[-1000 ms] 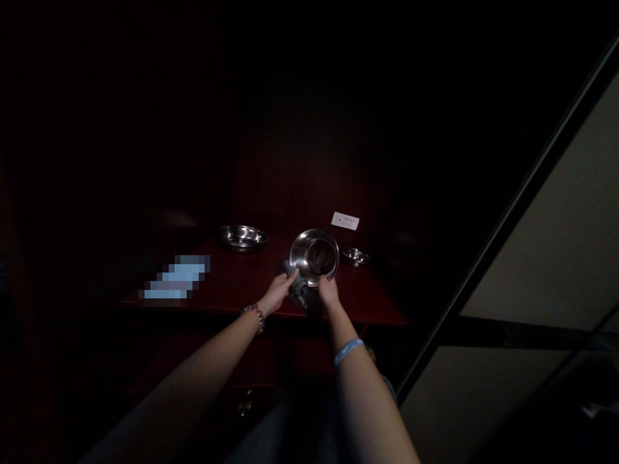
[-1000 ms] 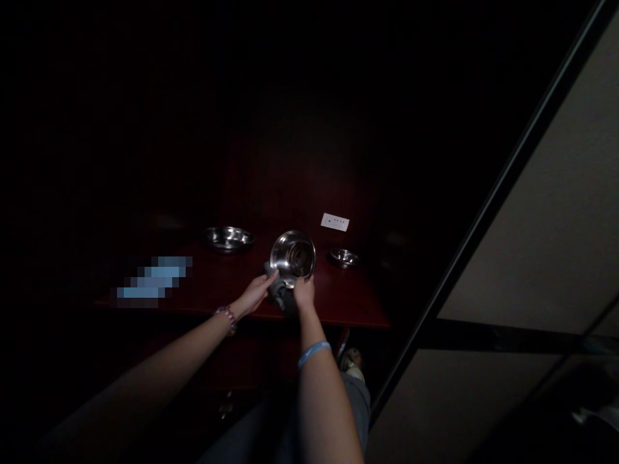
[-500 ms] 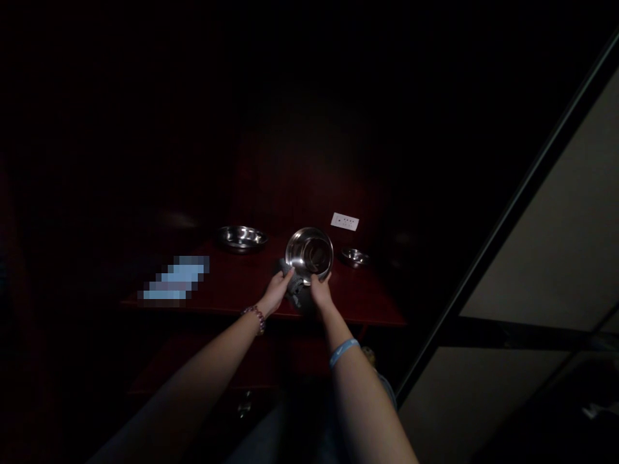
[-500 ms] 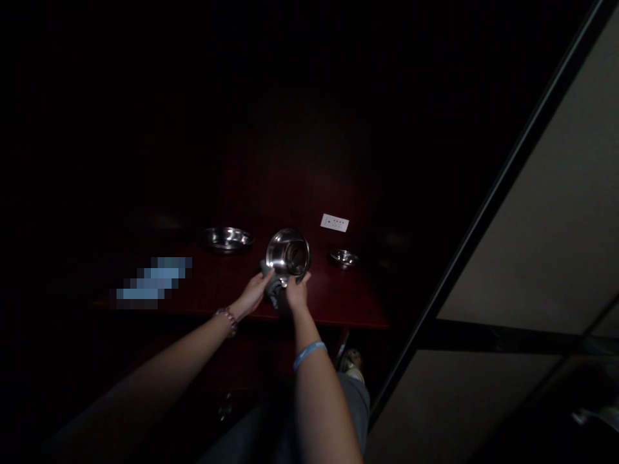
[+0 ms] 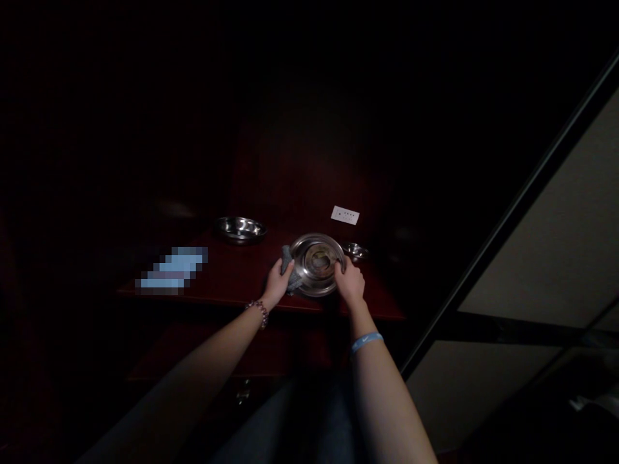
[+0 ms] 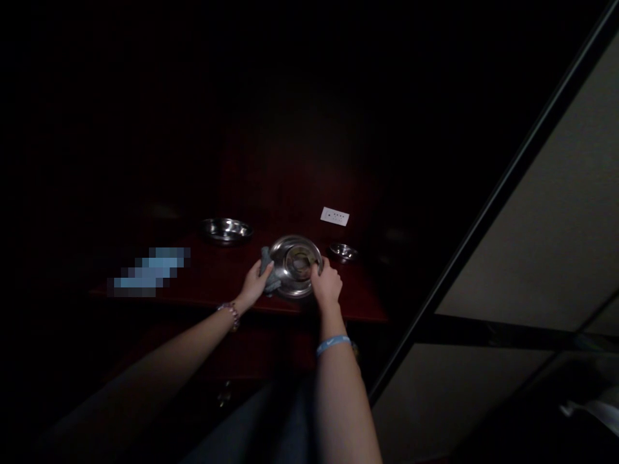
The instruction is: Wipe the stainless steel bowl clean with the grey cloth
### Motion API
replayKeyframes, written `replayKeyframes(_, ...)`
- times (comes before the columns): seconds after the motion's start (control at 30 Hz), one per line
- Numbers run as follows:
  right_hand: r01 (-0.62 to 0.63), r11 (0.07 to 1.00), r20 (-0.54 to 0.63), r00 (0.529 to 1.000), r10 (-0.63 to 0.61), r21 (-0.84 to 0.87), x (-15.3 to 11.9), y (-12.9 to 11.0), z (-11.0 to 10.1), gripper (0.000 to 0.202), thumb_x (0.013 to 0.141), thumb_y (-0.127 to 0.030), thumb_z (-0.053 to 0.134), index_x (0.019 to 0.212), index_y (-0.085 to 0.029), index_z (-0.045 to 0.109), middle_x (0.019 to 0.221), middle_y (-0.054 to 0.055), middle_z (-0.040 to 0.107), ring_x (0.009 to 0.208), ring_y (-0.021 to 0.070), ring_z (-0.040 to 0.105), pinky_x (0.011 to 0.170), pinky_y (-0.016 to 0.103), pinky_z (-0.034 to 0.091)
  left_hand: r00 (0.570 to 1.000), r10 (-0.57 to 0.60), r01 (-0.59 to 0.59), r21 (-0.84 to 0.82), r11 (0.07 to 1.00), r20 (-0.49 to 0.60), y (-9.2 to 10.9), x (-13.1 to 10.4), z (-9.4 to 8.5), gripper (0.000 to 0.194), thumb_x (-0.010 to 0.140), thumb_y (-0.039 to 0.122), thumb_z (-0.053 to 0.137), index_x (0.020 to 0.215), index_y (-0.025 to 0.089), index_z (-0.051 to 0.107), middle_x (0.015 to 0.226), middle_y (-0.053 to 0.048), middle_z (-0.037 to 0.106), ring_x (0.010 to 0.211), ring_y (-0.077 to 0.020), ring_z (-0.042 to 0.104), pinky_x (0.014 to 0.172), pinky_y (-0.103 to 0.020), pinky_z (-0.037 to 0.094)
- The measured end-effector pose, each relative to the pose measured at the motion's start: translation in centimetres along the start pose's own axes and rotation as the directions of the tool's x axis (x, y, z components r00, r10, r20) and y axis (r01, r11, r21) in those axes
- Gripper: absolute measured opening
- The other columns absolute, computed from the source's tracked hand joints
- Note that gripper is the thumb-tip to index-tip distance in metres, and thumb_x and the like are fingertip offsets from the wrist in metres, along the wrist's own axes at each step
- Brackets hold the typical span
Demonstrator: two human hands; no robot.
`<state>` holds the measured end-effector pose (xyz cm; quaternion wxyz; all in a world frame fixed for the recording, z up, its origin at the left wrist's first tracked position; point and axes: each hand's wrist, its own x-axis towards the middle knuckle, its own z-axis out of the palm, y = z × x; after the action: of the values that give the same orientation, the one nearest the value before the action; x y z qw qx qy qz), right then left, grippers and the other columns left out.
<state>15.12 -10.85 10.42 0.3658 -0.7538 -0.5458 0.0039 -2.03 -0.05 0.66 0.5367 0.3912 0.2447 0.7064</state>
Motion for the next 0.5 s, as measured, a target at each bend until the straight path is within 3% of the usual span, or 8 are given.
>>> replayKeyframes(0.2,0.052,0.991,0.069,0.996,-0.061,0.126,0.2,-0.2,1.4,0.04,0.102,-0.035,0.043,0.109,-0.014,0.076,0.103,0.018,0.077,0.098,0.0276,0.072,0.092,0.036,0.051,0.998,0.056,-0.057,0.064,0.996,0.021,0.1,0.3,-0.2,0.03,0.077,0.037,0.084,0.1,0.02,0.071,0.099,-0.005,0.074,0.1,-0.0215,0.067,0.085,-0.026,0.053)
replayKeyframes(0.37,0.057,0.967,0.068,0.995,-0.076,0.247,0.2,-0.2,3.0,0.037,0.102,-0.031,0.044,0.111,-0.012,0.074,0.108,0.018,0.077,0.104,0.0262,0.072,0.093,0.032,0.052,0.999,0.035,-0.035,0.022,0.999,-0.023,-0.2,0.5,-0.6,0.044,0.073,0.05,0.086,0.1,0.02,0.069,0.097,-0.005,0.072,0.093,-0.0209,0.068,0.086,-0.031,0.053)
replayKeyframes(0.5,0.021,0.967,0.048,0.998,-0.034,0.256,0.0,-0.4,3.5,0.034,0.101,-0.028,0.045,0.115,-0.014,0.073,0.111,0.018,0.076,0.107,0.0269,0.072,0.095,0.033,0.051,1.0,0.002,-0.002,-0.006,1.0,-0.004,-0.2,0.6,-0.7,0.041,0.075,0.051,0.084,0.1,0.022,0.068,0.097,-0.003,0.072,0.091,-0.0185,0.068,0.083,-0.029,0.054)
